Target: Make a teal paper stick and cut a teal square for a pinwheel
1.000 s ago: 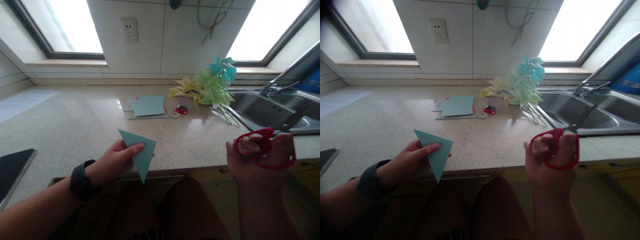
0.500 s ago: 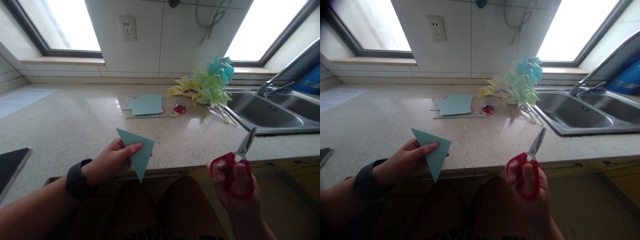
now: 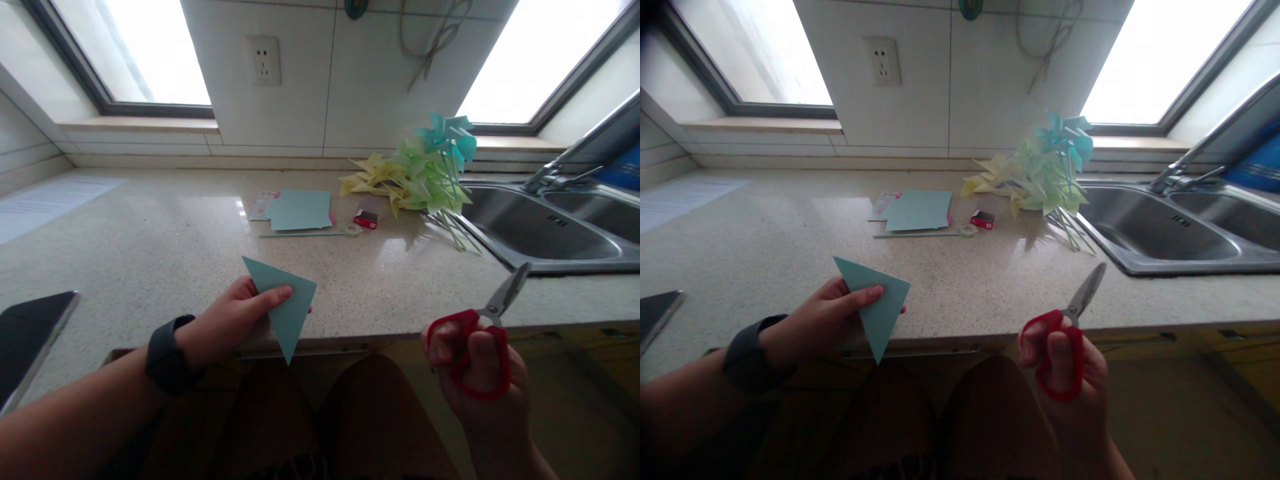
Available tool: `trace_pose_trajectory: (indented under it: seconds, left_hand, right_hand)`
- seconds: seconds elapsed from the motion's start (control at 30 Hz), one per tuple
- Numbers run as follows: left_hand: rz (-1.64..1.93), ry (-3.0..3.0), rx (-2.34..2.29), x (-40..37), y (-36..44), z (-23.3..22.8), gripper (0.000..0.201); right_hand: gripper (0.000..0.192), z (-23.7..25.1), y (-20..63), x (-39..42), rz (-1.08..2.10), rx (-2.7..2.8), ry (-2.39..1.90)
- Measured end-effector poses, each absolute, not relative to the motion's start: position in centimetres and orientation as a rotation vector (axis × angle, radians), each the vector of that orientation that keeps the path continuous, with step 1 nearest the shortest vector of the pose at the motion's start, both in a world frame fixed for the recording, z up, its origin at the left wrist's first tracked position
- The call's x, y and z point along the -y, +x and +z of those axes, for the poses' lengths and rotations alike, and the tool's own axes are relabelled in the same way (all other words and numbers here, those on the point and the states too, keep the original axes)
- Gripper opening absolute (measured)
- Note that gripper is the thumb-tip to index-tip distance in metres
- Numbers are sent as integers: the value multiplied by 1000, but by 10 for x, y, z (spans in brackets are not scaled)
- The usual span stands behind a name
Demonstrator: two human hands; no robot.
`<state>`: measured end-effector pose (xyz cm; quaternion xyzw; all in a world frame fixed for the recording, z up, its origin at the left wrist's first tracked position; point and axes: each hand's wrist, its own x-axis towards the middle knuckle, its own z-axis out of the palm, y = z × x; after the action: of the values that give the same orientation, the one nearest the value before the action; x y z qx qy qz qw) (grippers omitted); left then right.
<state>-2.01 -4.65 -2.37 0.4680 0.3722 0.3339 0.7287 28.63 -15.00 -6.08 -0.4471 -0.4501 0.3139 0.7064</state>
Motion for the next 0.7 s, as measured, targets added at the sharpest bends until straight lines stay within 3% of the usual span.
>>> trace_pose_trajectory:
  seconds: [0.33, 0.57, 0.7]
  left_hand:
    - [732, 1050, -829, 47, -20, -23, 24]
    - [732, 1043, -839, 48, -20, -21, 26]
    - [725, 1017, -838, 48, -20, -23, 24]
  right_hand:
    - [24, -75, 291, 161, 704, 1030, -1072]
    - [28, -60, 307, 165, 183, 1131, -1683]
    - [31, -59, 313, 166, 139, 1271, -1833]
